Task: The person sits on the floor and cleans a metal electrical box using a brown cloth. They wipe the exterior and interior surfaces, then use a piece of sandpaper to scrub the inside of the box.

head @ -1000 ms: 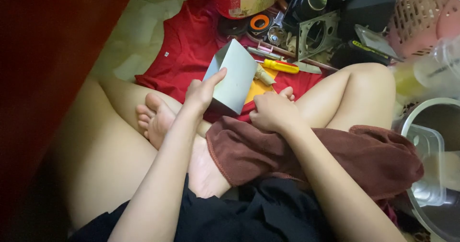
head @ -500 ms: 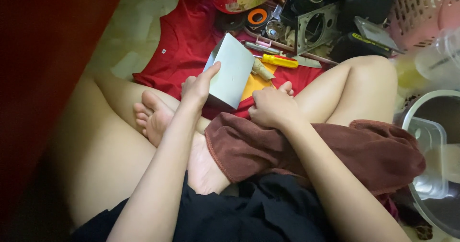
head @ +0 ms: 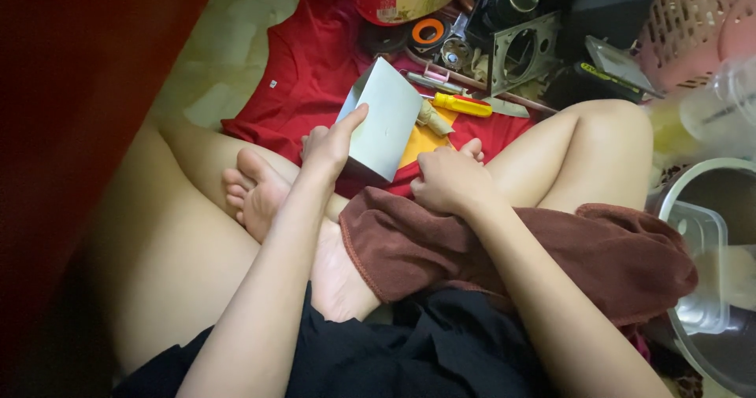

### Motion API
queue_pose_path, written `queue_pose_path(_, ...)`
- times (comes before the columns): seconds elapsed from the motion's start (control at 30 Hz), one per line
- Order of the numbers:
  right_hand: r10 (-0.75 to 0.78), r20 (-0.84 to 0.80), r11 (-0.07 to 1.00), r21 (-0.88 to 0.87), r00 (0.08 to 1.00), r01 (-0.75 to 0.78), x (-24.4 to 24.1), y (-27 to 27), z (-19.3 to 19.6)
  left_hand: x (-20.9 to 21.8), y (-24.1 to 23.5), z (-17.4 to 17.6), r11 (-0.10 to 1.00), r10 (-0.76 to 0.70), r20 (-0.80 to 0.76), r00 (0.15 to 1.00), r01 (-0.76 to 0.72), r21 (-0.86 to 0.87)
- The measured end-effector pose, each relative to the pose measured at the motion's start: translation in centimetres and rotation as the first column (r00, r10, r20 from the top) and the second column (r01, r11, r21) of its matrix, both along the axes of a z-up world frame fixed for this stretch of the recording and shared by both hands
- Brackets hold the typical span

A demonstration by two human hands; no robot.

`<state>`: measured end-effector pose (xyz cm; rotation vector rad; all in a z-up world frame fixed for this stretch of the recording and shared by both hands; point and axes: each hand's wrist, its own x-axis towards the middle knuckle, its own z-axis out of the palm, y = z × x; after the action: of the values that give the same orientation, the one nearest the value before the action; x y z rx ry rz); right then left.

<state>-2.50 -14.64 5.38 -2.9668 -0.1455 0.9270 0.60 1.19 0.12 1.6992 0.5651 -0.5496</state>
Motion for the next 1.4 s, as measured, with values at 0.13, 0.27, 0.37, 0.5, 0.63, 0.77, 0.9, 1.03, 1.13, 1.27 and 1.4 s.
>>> queue_pose_path(0.13, 0.027, 0.001, 1.0, 0.011, 1.0, -0.027, 0.2, -0.3, -0.7, 0.2, 0.0, -0.6, 1.0, -0.013, 0.004, 1.0, 0.013, 0.009)
queue_pose_path(0.27, 0.025, 0.009, 1.0, 0.006, 1.0, -0.025, 0.2, -0.5, -1.2, 0.1, 0.0, -0.7, 1.0, -0.006, 0.009, 1.0, 0.006, -0.004)
queue_pose_path(0.37, 0.035, 0.02, 0.999, 0.009, 0.999, -0.035, 0.3, -0.6, -1.4, 0.3, 0.1, -0.8, 1.0, -0.017, 0.013, 1.0, 0.017, 0.002)
queue_pose_path(0.5, 0.038, 0.021, 0.999, 0.022, 0.999, -0.038, 0.0, -0.3, -0.6, -0.4, 0.2, 0.9, 0.998, -0.048, 0.015, 0.999, 0.047, 0.048)
queue_pose_path(0.63, 0.048, 0.031, 0.999, 0.007, 0.998, -0.048, -0.1, -0.1, -0.2, -0.4, 0.4, 0.4, 0.998, -0.054, 0.046, 0.997, 0.052, 0.043)
queue_pose_path(0.77, 0.027, 0.024, 1.0, 0.005, 0.999, -0.027, 0.1, -0.5, -0.8, -0.8, 0.1, -0.4, 0.962, -0.099, 0.192, 0.976, 0.045, 0.27)
queue_pose_path(0.9, 0.016, 0.042, 1.0, 0.008, 0.999, -0.016, 0.3, -0.9, -2.0, -3.6, -0.3, 2.4, 0.879, -0.214, 0.354, 0.91, 0.022, 0.476)
queue_pose_path(1.03, 0.099, 0.04, 0.995, -0.035, 0.994, -0.098, -0.5, -0.6, -0.8, -5.1, 1.2, 0.9, 0.782, -0.362, 0.399, 0.843, 0.041, 0.622)
queue_pose_path(1.13, 0.243, -0.004, 0.964, -0.108, 0.97, -0.242, -1.6, -0.7, -0.1, -6.9, 1.5, 0.3, 0.602, -0.551, 0.371, 0.747, 0.049, 0.797)
queue_pose_path(1.27, 0.334, -0.143, 0.936, -0.064, 0.932, -0.346, -2.9, -0.3, 1.6, -9.2, 1.4, 0.4, 0.41, -0.686, 0.221, 0.693, 0.117, 0.904)
queue_pose_path(1.4, 0.367, -0.114, 0.923, -0.079, 0.923, -0.377, -3.7, -0.7, 0.7, -9.3, 1.3, 0.5, 0.372, -0.704, 0.148, 0.695, 0.183, 0.91)
